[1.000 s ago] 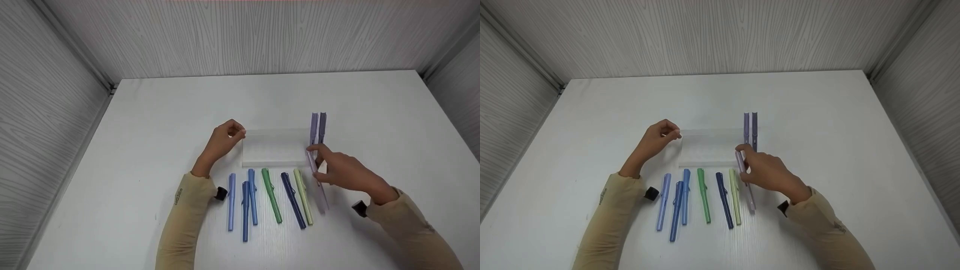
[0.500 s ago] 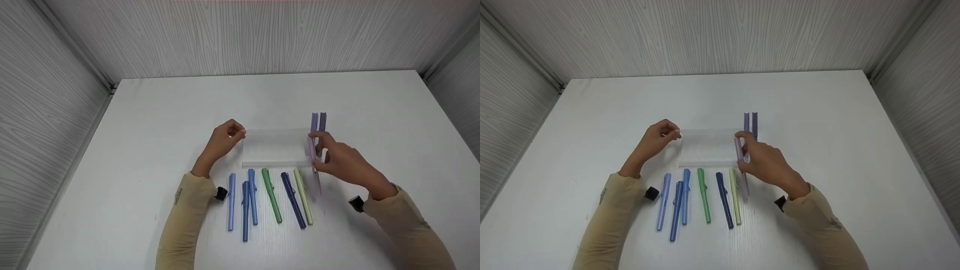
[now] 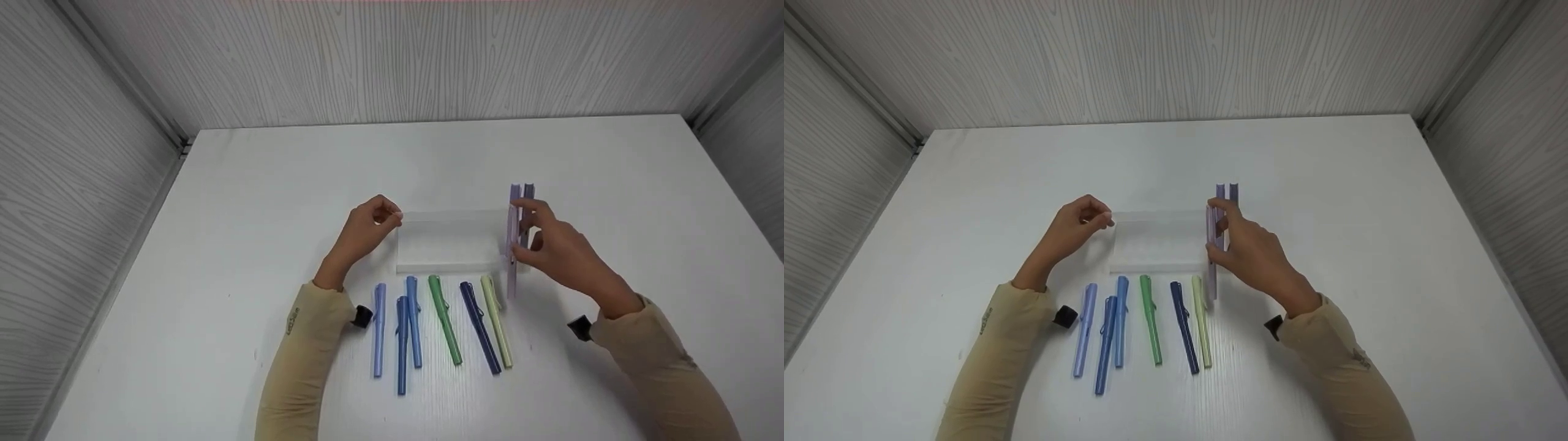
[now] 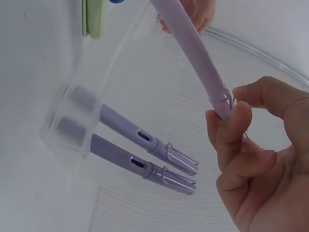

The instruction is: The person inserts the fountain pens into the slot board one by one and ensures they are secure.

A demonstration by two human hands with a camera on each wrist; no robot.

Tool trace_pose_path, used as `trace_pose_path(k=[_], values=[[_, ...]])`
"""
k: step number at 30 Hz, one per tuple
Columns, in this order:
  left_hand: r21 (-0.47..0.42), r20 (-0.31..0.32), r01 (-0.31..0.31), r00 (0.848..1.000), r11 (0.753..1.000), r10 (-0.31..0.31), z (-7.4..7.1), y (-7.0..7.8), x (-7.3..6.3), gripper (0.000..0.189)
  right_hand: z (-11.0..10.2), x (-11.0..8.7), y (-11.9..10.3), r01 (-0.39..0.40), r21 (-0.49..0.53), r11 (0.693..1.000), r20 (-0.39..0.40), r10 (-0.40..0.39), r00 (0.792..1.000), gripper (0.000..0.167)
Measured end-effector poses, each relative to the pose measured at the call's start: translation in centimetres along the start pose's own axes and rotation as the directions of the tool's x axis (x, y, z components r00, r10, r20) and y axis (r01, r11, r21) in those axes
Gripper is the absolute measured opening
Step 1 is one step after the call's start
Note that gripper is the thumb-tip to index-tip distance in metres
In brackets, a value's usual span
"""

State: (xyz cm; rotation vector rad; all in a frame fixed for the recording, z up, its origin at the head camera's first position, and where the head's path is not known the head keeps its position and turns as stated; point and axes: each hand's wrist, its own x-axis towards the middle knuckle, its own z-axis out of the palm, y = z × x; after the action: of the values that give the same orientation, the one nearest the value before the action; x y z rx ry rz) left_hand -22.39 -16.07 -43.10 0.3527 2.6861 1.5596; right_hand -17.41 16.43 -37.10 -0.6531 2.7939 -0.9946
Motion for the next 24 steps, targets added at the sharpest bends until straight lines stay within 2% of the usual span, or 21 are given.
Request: trace_pose_path(k=[5,11,24], values=[[-0.002,-0.003,-0.010,1.000,1.000,0.010,0.0,0.0,0.1,0.017,0.0,0.6,0.5,0.015,0.071,0.997,-0.061,-0.011,0.998,0.068],[-0.006,-0.005,0.006,1.000,1.000,-0.006,0.0,0.0,0.0,0.015,0.4,1.2,0.8,0.012,0.095,0.995,-0.103,-0.002,0.995,0.067],[-0.010,-0.005,0.009,1.000,1.000,-0.009,0.1,0.1,0.0,0.014,1.3,1.8,1.2,0.033,-0.036,0.999,-0.230,-0.040,0.972,0.064]])
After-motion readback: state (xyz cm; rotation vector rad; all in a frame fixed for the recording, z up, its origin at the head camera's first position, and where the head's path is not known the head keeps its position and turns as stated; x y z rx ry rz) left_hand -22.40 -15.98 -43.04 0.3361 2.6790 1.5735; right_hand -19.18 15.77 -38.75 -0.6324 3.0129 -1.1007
